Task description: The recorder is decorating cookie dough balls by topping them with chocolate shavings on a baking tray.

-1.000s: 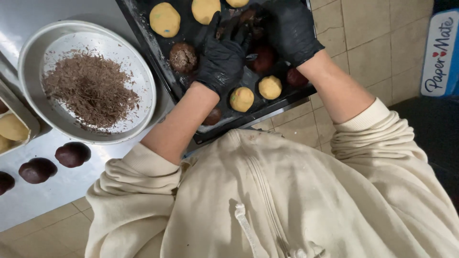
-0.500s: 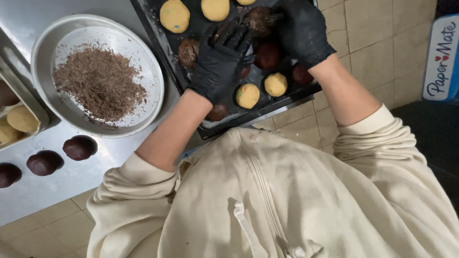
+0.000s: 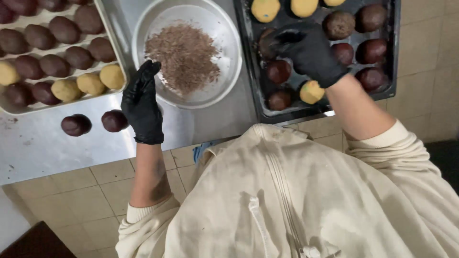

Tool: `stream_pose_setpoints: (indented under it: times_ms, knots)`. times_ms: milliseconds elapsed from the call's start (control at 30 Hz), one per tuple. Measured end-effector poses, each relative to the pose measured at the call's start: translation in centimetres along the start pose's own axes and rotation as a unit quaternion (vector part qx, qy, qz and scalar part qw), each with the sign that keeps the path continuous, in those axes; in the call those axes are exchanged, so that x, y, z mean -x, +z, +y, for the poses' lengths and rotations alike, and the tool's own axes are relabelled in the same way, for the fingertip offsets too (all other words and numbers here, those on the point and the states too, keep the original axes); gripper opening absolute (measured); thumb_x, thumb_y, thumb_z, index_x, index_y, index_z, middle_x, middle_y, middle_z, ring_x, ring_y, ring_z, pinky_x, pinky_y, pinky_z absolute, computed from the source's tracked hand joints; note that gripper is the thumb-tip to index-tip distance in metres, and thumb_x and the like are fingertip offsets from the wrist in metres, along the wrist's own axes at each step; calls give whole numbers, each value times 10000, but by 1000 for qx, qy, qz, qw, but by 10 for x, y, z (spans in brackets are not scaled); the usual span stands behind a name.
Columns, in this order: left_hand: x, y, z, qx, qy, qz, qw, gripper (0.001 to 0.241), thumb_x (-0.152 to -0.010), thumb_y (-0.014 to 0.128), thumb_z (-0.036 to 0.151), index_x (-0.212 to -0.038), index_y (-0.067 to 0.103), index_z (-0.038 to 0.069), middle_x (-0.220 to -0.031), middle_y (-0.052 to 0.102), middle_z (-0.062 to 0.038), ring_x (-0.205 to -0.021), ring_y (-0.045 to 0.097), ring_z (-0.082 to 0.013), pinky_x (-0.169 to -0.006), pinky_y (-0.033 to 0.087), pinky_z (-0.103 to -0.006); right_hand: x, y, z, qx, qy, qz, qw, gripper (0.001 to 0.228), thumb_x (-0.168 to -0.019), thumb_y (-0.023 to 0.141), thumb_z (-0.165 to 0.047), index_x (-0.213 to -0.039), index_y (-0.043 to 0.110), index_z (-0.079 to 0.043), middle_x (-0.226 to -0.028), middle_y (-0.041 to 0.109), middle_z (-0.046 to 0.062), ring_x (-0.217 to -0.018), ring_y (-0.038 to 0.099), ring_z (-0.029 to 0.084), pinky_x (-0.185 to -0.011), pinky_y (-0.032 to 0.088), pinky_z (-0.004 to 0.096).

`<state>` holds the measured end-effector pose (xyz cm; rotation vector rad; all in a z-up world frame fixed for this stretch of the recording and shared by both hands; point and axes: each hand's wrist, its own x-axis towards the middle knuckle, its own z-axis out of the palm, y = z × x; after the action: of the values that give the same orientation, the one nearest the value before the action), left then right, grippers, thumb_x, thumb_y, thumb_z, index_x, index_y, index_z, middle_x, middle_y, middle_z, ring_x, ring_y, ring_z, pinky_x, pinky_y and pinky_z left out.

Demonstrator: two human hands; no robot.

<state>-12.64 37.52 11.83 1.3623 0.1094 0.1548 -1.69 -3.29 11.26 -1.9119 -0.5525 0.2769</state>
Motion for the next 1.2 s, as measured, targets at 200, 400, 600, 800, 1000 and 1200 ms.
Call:
stream_pose_setpoints:
  times_ms: [200, 400, 600, 800, 1000, 1200]
  knots:
    - [20, -74, -3, -76, -59, 24, 995, 317, -1062, 560, -48, -1367, 634, -92, -1397, 674, -175, -1307, 635, -224, -1167, 476, -325, -66, 151, -70, 213, -39, -44, 975, 451, -801, 856, -181, -1216, 735, -52, -1070, 702, 166, -949, 700, 348, -782, 555, 439]
    - [24, -105, 18, -89, -58, 33, 994, 348, -1003, 606, -78, -1349, 633, -65, -1315, 703, -147, -1231, 683, -205, -1108, 540, -305, -66, 191, -29, 274, -41, -21, 961, 407, -846, 753, -78, -1251, 723, -97, -1130, 685, 141, -1025, 686, 350, -826, 564, 427]
    - [20, -125, 5, -85, -78, 17, 993, 334, -1030, 617, -44, -1363, 638, -32, -1311, 711, -108, -1218, 680, -165, -1112, 526, -303, -69, 196, -24, 286, 5, -14, 958, 247, -909, 762, -97, -1155, 762, -122, -1077, 698, 125, -988, 704, 318, -800, 567, 420]
    - [11, -120, 13, -129, -81, -21, 988, 341, -1046, 614, -41, -1385, 645, -21, -1298, 727, -101, -1213, 671, -154, -1105, 514, -296, -74, 182, -39, 240, 20, 32, 970, 189, -858, 797, -130, -1046, 792, -126, -1026, 743, 104, -935, 735, 293, -817, 589, 391]
    - [14, -106, 9, -87, -75, -7, 993, 333, -1046, 618, -46, -1378, 636, -50, -1277, 722, -123, -1191, 678, -162, -1091, 523, -287, -76, 172, -38, 202, 41, -14, 979, 208, -815, 868, -151, -1009, 819, -95, -999, 776, 119, -880, 740, 284, -795, 584, 384]
    - [14, -68, 3, 4, -131, -32, 991, 415, -977, 569, -32, -1390, 603, -57, -1311, 711, -116, -1229, 676, -165, -1022, 527, -268, -74, 139, -44, -21, 158, -17, 987, 231, -828, 869, -133, -1028, 789, -49, -952, 790, 68, -856, 734, 132, -782, 602, 311]
